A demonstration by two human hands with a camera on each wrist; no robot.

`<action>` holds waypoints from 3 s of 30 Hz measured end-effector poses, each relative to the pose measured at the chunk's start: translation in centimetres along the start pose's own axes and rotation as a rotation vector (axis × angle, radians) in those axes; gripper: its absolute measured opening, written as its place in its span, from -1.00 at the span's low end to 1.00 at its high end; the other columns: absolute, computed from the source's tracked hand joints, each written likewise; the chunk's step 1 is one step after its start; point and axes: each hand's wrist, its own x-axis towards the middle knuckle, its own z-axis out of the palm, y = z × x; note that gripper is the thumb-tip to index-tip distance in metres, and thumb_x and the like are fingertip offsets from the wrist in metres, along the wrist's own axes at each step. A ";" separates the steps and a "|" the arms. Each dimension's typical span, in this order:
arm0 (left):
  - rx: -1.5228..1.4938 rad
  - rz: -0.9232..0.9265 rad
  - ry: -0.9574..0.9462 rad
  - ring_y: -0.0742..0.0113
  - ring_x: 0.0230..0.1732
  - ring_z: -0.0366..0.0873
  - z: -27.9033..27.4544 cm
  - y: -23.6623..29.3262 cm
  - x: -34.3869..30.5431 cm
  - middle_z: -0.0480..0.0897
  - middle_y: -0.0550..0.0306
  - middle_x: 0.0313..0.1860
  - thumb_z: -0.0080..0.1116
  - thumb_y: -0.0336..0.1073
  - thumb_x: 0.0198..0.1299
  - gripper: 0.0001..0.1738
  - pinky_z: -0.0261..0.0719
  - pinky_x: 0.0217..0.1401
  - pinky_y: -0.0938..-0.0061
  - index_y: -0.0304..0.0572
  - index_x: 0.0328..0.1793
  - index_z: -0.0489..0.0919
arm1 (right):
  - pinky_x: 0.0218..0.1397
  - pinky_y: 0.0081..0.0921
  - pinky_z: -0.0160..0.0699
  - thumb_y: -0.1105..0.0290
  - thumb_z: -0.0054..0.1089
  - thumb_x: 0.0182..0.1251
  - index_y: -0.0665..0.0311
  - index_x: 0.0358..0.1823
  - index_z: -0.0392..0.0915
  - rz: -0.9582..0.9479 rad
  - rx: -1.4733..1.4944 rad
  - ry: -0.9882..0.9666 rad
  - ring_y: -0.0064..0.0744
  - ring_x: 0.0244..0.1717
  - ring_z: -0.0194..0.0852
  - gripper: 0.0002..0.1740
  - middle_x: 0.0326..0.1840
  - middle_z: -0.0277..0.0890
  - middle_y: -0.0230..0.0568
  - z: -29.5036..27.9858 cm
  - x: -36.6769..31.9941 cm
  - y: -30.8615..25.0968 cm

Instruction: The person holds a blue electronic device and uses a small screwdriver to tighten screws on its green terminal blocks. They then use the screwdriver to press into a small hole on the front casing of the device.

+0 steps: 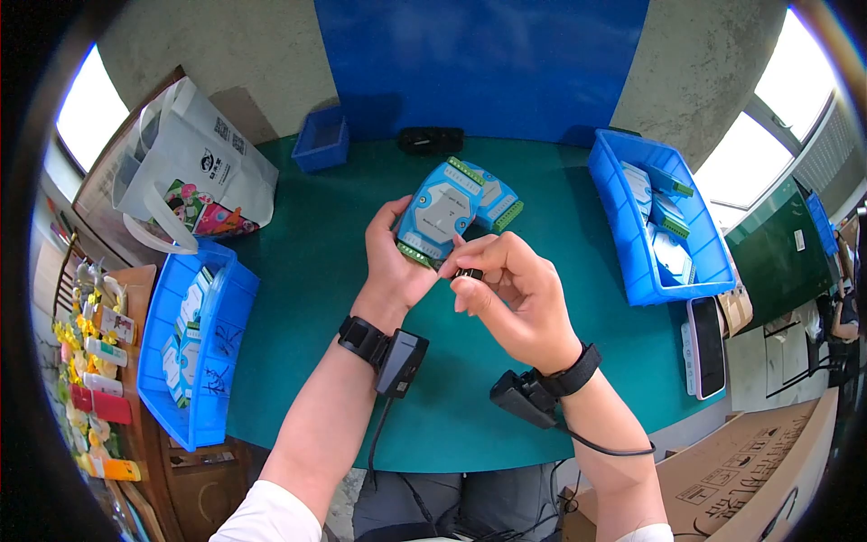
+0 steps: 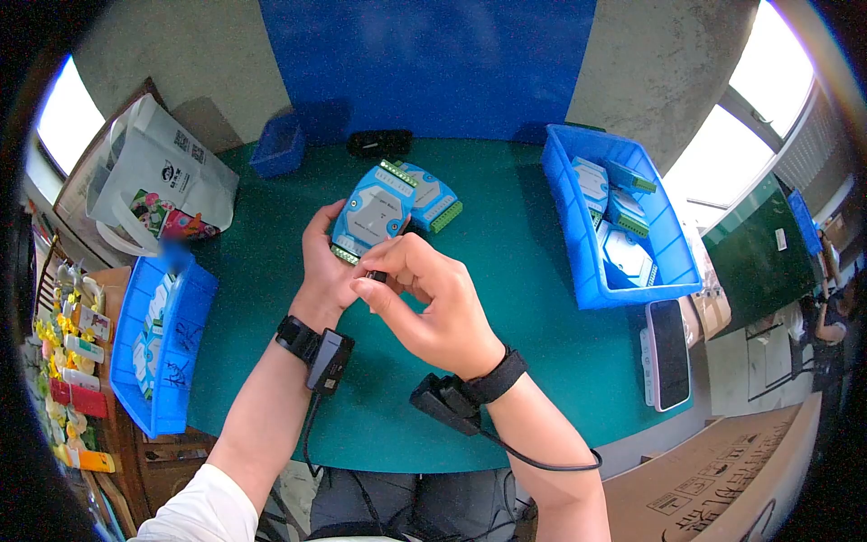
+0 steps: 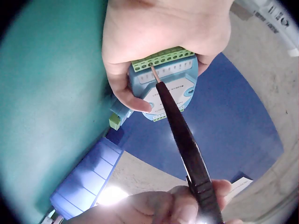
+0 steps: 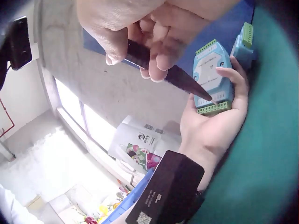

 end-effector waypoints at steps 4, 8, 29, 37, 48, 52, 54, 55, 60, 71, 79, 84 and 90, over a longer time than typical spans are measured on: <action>-0.006 0.022 -0.007 -0.14 0.23 0.67 0.2 0.0 -0.2 0.69 -0.21 0.20 -0.11 0.02 0.47 -0.44 0.60 0.39 -0.03 -0.29 0.29 0.56 | -0.18 -0.58 0.65 0.52 0.28 0.50 0.46 -0.05 0.48 -0.006 0.020 0.049 -0.56 -0.22 0.65 -0.82 0.00 0.66 -0.06 0.4 0.0 -0.1; -0.038 0.035 0.029 -0.05 0.16 0.64 0.6 -0.1 -0.3 0.69 -0.11 0.12 -0.08 -0.01 0.46 -0.52 0.58 0.28 0.02 -0.22 0.22 0.57 | -0.18 -0.57 0.66 0.54 0.28 0.50 0.48 -0.02 0.49 0.001 0.047 0.079 -0.54 -0.21 0.65 -0.81 0.01 0.65 -0.09 0.4 0.0 -0.2; -0.187 0.094 0.044 0.08 0.18 0.57 1.4 0.1 -0.6 0.65 -0.05 0.14 -0.01 -0.11 0.45 -0.64 0.59 0.09 0.11 -0.18 0.17 0.57 | -0.42 -0.59 0.65 0.53 0.28 0.52 0.45 -0.17 0.46 -0.023 0.147 0.254 -0.47 -0.38 0.72 -0.84 -0.16 0.64 -0.08 -0.3 0.6 0.1; -0.210 0.067 -0.007 -0.06 0.26 0.55 1.2 0.1 -0.6 0.57 -0.19 0.28 -0.09 -0.10 0.49 -0.50 0.61 0.12 0.10 -0.29 0.36 0.47 | -0.31 -0.60 0.61 0.54 0.22 0.56 0.45 0.01 0.46 -0.091 0.123 0.320 -0.52 -0.33 0.67 -0.84 -0.04 0.69 -0.01 -0.6 0.8 0.6; -0.190 0.070 -0.004 -0.12 0.30 0.54 1.2 0.0 -0.5 0.55 -0.22 0.32 -0.17 -0.09 0.54 -0.48 0.63 0.13 0.13 -0.33 0.40 0.45 | -0.26 -0.60 0.60 0.55 0.22 0.55 0.45 0.04 0.47 -0.078 0.097 0.263 -0.55 -0.30 0.66 -0.83 -0.09 0.71 -0.09 -0.2 0.7 0.5; -0.191 0.068 0.000 -0.12 0.31 0.53 1.2 0.1 -0.5 0.55 -0.21 0.33 -0.15 -0.08 0.55 -0.48 0.63 0.13 0.13 -0.31 0.41 0.45 | -0.25 -0.61 0.61 0.55 0.22 0.54 0.45 0.06 0.48 -0.084 0.069 0.242 -0.55 -0.29 0.67 -0.82 -0.06 0.72 -0.06 -0.3 0.6 0.7; -0.191 0.066 0.001 -0.11 0.31 0.53 1.2 0.0 -0.5 0.55 -0.21 0.33 -0.15 -0.07 0.56 -0.48 0.63 0.14 0.13 -0.31 0.41 0.45 | -0.24 -0.61 0.62 0.55 0.22 0.55 0.45 0.06 0.48 -0.087 0.069 0.236 -0.55 -0.28 0.67 -0.82 -0.03 0.72 -0.05 -0.3 0.6 0.7; -0.191 0.065 0.001 -0.11 0.31 0.52 1.2 0.0 -0.5 0.54 -0.21 0.33 -0.14 -0.07 0.56 -0.49 0.63 0.14 0.13 -0.30 0.41 0.44 | -0.24 -0.62 0.62 0.54 0.22 0.55 0.44 0.06 0.48 -0.087 0.062 0.231 -0.55 -0.27 0.67 -0.82 -0.02 0.72 -0.06 -0.3 0.7 0.7; -0.179 0.064 0.004 -0.11 0.31 0.52 1.3 0.0 -0.6 0.54 -0.21 0.33 -0.15 -0.06 0.57 -0.48 0.63 0.15 0.12 -0.30 0.41 0.44 | -0.21 -0.63 0.64 0.53 0.23 0.55 0.43 0.09 0.50 -0.075 0.025 0.212 -0.59 -0.25 0.67 -0.80 0.01 0.72 -0.12 -0.3 0.6 0.3; -0.158 0.057 0.006 -0.04 0.23 0.56 1.2 0.0 -0.5 0.60 -0.18 0.26 -0.12 -0.04 0.56 -0.51 0.63 0.13 0.10 -0.25 0.36 0.49 | -0.22 -0.65 0.58 0.54 0.43 0.39 0.38 -0.13 0.52 -0.160 -0.110 0.152 -0.67 -0.24 0.56 -0.79 -0.03 0.70 -0.16 -0.5 0.7 0.8; -0.099 0.044 -0.010 0.08 0.13 0.58 1.0 -0.1 -0.2 0.66 -0.07 0.14 -0.06 -0.04 0.55 -0.59 0.61 0.11 0.10 -0.19 0.21 0.56 | -0.25 -0.67 0.53 0.51 0.46 0.35 0.37 -0.15 0.52 -0.056 -0.019 0.159 -0.69 -0.26 0.53 -0.78 -0.07 0.71 -0.16 -0.2 0.5 0.2; -0.042 0.057 0.017 0.10 0.11 0.59 1.5 -0.2 -0.5 0.67 -0.04 0.10 -0.06 -0.03 0.54 -0.60 0.61 0.11 0.10 -0.17 0.18 0.57 | -0.16 -0.62 0.58 0.49 0.36 0.46 0.40 0.06 0.57 -0.075 -0.116 0.014 -0.62 -0.17 0.62 -0.76 -0.11 0.74 -0.18 -0.7 0.8 -0.6; 0.045 0.033 -0.008 -0.09 0.26 0.61 1.3 -0.2 -0.3 0.64 -0.18 0.24 -0.15 0.04 0.55 -0.44 0.56 0.34 -0.03 -0.26 0.37 0.50 | -0.06 -0.58 0.61 0.49 0.32 0.49 0.41 0.03 0.64 -0.064 0.091 0.095 -0.55 -0.08 0.66 -0.81 -0.05 0.74 -0.26 -0.5 0.6 0.2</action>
